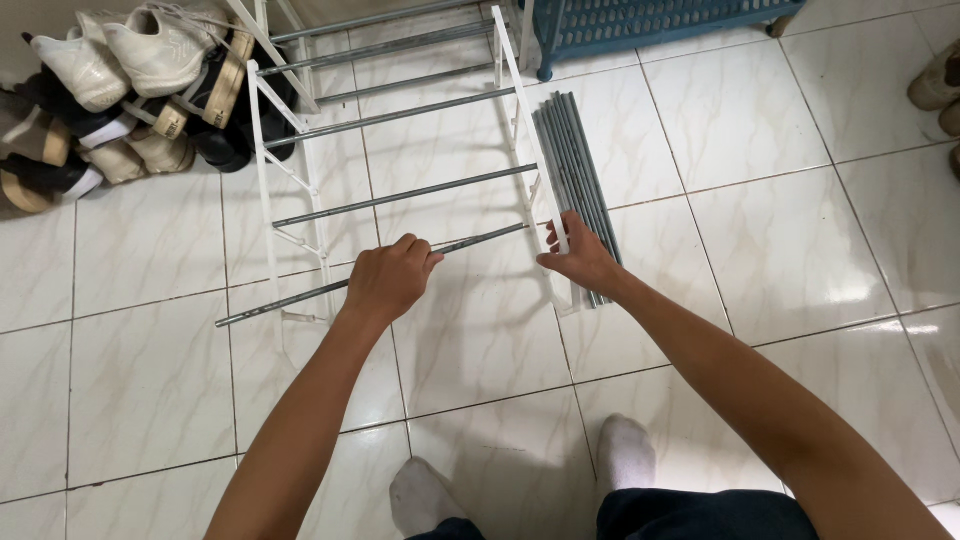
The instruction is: The person assembles a white plastic shoe rack by inserting metal rods into the frame slots. They repeatedly pick up rods from a pile on the floor and place them into the rack, adjusting positions as needed. The task continues until the rack is fully populated with rods.
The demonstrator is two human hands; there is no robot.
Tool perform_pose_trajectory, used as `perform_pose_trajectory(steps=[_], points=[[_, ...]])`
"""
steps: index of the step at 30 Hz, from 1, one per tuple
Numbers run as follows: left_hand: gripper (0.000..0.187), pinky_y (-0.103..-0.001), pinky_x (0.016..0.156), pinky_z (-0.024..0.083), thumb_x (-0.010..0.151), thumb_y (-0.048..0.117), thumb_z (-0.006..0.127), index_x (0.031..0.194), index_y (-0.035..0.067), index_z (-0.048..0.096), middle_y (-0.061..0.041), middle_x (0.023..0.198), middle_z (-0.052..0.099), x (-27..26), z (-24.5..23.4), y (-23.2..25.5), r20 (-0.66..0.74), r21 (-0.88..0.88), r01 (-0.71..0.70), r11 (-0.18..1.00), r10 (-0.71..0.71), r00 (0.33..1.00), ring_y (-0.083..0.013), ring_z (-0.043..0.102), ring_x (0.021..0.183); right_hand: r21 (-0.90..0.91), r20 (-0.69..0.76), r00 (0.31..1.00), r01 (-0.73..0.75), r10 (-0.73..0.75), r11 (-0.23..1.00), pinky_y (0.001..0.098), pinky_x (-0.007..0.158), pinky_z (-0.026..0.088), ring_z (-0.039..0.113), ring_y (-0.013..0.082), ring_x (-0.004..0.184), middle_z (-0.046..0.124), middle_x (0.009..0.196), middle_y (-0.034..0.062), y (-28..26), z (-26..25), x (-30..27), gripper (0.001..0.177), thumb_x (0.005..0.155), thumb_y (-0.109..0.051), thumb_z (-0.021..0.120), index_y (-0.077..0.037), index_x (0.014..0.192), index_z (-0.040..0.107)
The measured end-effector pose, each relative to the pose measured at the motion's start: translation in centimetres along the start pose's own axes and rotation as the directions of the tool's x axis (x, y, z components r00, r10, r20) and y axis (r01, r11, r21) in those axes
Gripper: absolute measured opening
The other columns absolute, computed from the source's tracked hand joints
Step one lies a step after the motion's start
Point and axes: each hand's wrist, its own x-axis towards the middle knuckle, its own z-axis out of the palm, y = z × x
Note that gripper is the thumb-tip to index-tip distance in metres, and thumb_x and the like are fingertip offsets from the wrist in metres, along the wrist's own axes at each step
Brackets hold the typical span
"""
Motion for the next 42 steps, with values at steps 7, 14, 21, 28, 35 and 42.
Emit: perform_pose_trajectory(steps=[7,14,21,28,35,42], points=[[0.015,-0.042,0.061,0.054,0.089,0.009,0.063,0.1,0.0,0.069,-0.012,0.097,0.061,5.6,-2.0,3.7,-0.239,-0.484,0.071,0.872,-0.21,0.948,-0.0275,0.066,0.071,-0.383,-0.327,0.782,0.403,-0.53,0.831,0.0516,0.102,0.037,0.045,0.0314,0.122,0.056,0.127,0.0236,-3.5,-0.6,-0.2,0.07,0.084,-0.029,0.077,0.003,0.139,0.047],[0.024,-0.033,0.048,0.055,0.094,0.022,0.062,0.097,-0.001,0.067,-0.005,0.076,0.067,11.8,-3.9,10.3,0.246,-0.905,0.391,0.168,-0.544,0.802,-0.0138,0.069,0.058,0.243,-0.227,0.936,0.321,-0.269,0.915,0.0307,0.079,0.052,0.062,0.0137,0.086,0.067,0.092,0.0086,-8.7,0.3,-1.7,0.022,0.106,-0.016,0.052,0.002,0.11,0.063],[0.026,-0.028,0.049,0.049,0.097,0.022,0.067,0.092,-0.003,0.073,-0.006,0.071,0.069,14.7,-1.7,13.4,0.069,-0.912,0.317,0.26,-0.666,0.743,-0.0099,0.061,0.059,0.271,-0.173,0.98,0.14,-0.095,0.952,0.0302,0.065,0.052,0.06,0.0119,0.072,0.067,0.087,0.006,-9.7,-1.8,-3.1,0.027,0.096,-0.014,0.055,0.001,0.117,0.061],[0.025,-0.029,0.043,0.056,0.094,0.023,0.067,0.095,-0.002,0.071,-0.003,0.072,0.064,16.4,-0.9,12.7,0.126,-0.963,0.258,0.076,-0.722,0.681,-0.0097,0.059,0.055,-0.033,-0.087,0.985,0.147,-0.15,0.989,0.0296,0.064,0.052,0.061,0.0128,0.07,0.073,0.082,0.0065,-8.5,-4.3,-3.3,0.024,0.093,-0.017,0.066,-0.001,0.11,0.075],[0.032,-0.04,0.074,0.059,0.099,0.029,0.064,0.115,0.002,0.07,-0.009,0.099,0.069,16.0,2.2,13.6,-0.098,-0.798,0.261,0.543,-0.544,0.833,-0.0203,0.068,0.086,0.018,-0.138,0.99,0.015,-0.012,1.0,0.0305,0.06,0.056,0.065,0.0125,0.07,0.073,0.084,0.0065,-5.9,-6.5,-1.4,0.025,0.091,-0.014,0.069,-0.001,0.111,0.074],[0.084,-0.06,0.12,0.014,0.081,0.046,0.074,0.15,0.011,0.04,-0.016,0.162,0.027,12.6,4.1,15.1,0.15,-0.175,0.206,0.963,-0.181,0.972,-0.0317,0.021,0.151,0.121,-0.267,0.944,-0.169,0.196,0.978,0.0326,0.058,0.061,0.071,0.0164,0.069,0.076,0.089,0.0112,1.4,-6.7,3.0,0.029,0.09,-0.016,0.073,0.003,0.111,0.072]])
